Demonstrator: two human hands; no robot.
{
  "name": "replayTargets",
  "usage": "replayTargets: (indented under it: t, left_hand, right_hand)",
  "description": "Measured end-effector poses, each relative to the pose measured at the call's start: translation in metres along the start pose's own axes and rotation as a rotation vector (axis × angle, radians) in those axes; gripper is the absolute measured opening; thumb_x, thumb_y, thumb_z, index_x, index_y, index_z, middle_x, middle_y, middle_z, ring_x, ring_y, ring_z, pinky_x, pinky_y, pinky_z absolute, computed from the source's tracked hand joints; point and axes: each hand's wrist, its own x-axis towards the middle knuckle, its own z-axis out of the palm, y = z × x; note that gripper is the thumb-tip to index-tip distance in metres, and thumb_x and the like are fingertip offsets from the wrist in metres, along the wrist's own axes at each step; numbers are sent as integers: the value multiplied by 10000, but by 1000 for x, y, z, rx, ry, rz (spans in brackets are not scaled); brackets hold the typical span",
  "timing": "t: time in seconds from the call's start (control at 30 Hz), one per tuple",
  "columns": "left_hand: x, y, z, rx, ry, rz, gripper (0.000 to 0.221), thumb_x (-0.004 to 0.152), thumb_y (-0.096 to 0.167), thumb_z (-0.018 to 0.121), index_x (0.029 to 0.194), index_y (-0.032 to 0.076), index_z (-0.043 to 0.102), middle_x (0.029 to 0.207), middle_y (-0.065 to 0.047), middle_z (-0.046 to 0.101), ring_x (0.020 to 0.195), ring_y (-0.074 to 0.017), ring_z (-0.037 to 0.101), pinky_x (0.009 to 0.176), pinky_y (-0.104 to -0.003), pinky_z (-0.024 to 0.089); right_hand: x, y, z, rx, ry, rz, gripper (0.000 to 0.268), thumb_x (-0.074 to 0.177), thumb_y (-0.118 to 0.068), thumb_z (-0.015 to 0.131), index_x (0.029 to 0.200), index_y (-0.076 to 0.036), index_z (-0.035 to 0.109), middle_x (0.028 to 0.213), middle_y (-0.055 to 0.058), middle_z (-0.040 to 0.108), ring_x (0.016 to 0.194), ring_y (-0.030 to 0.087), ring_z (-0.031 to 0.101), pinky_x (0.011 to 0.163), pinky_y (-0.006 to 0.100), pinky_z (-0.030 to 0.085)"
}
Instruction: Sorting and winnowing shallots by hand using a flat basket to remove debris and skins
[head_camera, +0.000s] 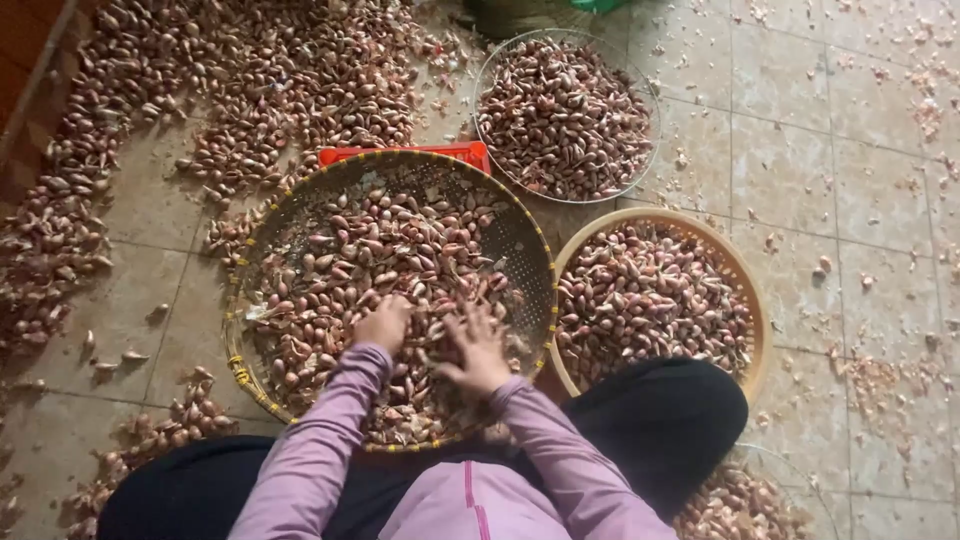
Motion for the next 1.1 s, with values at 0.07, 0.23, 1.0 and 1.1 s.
replayTargets:
  t: [0.07, 0.23, 1.0, 1.1]
  left_hand:
    - [-1, 7, -21, -78, -12, 44, 691, 1018, 583, 213, 1505, 173, 482, 1038, -78, 627, 571, -136, 407, 493, -298, 382]
    - [182, -79, -19, 374, 342, 739, 557, 816, 61, 604, 1314, 283, 487, 1494, -53, 411, 1019, -476, 703, 872, -573, 608]
    - [215, -31, 106, 856, 360, 782, 354, 903, 711, 522, 1114, 442, 614, 1345, 129, 439, 1345, -259, 449, 1012, -505, 461]
    - [216, -51, 77, 762, 437, 727, 417, 914, 801, 381, 1125, 479, 543, 1139, 123, 570, 1112, -166, 624, 885, -438, 543]
  right_hand:
    - [1, -20, 6, -38, -19, -74, 1034, 745, -551, 821, 1609, -352, 288, 1697, 181, 89, 1533, 503, 33, 1120, 788, 124]
    - [39, -20, 75, -127, 407, -287, 424, 909, -534, 636, 1325, -488, 569, 1254, -9, 529, 1257, 281, 454, 962, 581, 352]
    - [-5, -21, 42, -156, 53, -269, 668, 783, -488, 715, 1353, -162, 594, 1501, 231, 437, 1461, 456, 319, 1018, 656, 358]
    - [-10, -18, 33, -181, -34, -227, 788, 810, -497, 736, 1505, -244, 463, 1585, 181, 328, 1453, 421, 285, 1071, 700, 314]
